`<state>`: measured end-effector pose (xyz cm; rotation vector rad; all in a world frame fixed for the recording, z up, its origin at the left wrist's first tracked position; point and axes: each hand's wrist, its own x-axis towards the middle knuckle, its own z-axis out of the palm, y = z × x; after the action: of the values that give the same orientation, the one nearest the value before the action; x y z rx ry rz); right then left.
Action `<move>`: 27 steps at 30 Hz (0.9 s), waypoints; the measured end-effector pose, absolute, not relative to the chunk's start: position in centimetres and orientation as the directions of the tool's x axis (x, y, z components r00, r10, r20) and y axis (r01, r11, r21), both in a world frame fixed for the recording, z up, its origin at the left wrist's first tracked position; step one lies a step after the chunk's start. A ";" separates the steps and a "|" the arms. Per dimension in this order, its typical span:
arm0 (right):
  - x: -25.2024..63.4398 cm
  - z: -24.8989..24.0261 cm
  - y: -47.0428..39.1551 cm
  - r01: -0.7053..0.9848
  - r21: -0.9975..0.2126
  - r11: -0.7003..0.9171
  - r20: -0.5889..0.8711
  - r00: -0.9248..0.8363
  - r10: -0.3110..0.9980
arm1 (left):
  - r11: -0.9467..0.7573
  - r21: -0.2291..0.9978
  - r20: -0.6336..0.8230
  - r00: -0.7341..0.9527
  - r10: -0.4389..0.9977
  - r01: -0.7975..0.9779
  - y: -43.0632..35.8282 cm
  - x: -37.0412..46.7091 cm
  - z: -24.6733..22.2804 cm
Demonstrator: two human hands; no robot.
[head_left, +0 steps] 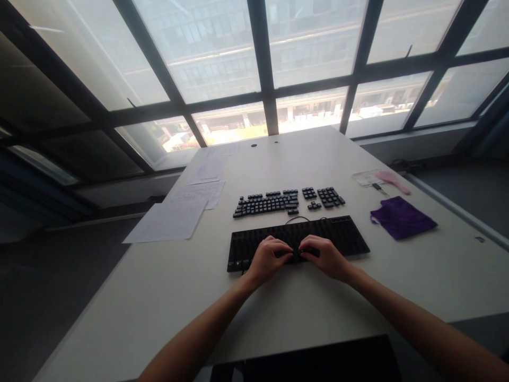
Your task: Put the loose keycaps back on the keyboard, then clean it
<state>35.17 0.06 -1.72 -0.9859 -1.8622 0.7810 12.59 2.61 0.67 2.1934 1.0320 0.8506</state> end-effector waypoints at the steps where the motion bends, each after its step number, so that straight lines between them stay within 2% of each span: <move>1: 35.2 -1.8 -0.1 0.316 -0.812 0.491 0.397 -0.318 0.861 | -0.550 0.702 0.300 0.512 0.805 0.453 2.6 12.7 0.5; 7: 34.9 -2.1 -0.2 0.315 -0.798 0.515 0.408 -0.348 0.844 | -0.588 0.656 0.318 0.535 0.783 0.472 2.5 12.6 -0.1; 14: 34.8 -2.5 -0.5 0.370 -0.728 0.578 0.448 -0.380 0.809 | -0.654 0.570 0.350 0.573 0.741 0.497 2.2 12.4 -0.2; 22: 34.5 -2.6 -0.5 0.421 -0.617 0.664 0.508 -0.432 0.746 | -0.700 0.488 0.350 0.618 0.704 0.522 1.9 12.6 0.0; 27: 34.3 -2.3 -0.6 0.522 -0.518 0.678 0.511 -0.446 0.735 | -0.706 0.465 0.338 0.630 0.699 0.534 1.8 12.7 0.0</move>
<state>34.33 -0.55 -2.33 -0.9616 -2.1508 0.3699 12.71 1.82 0.02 2.5335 0.9902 0.7240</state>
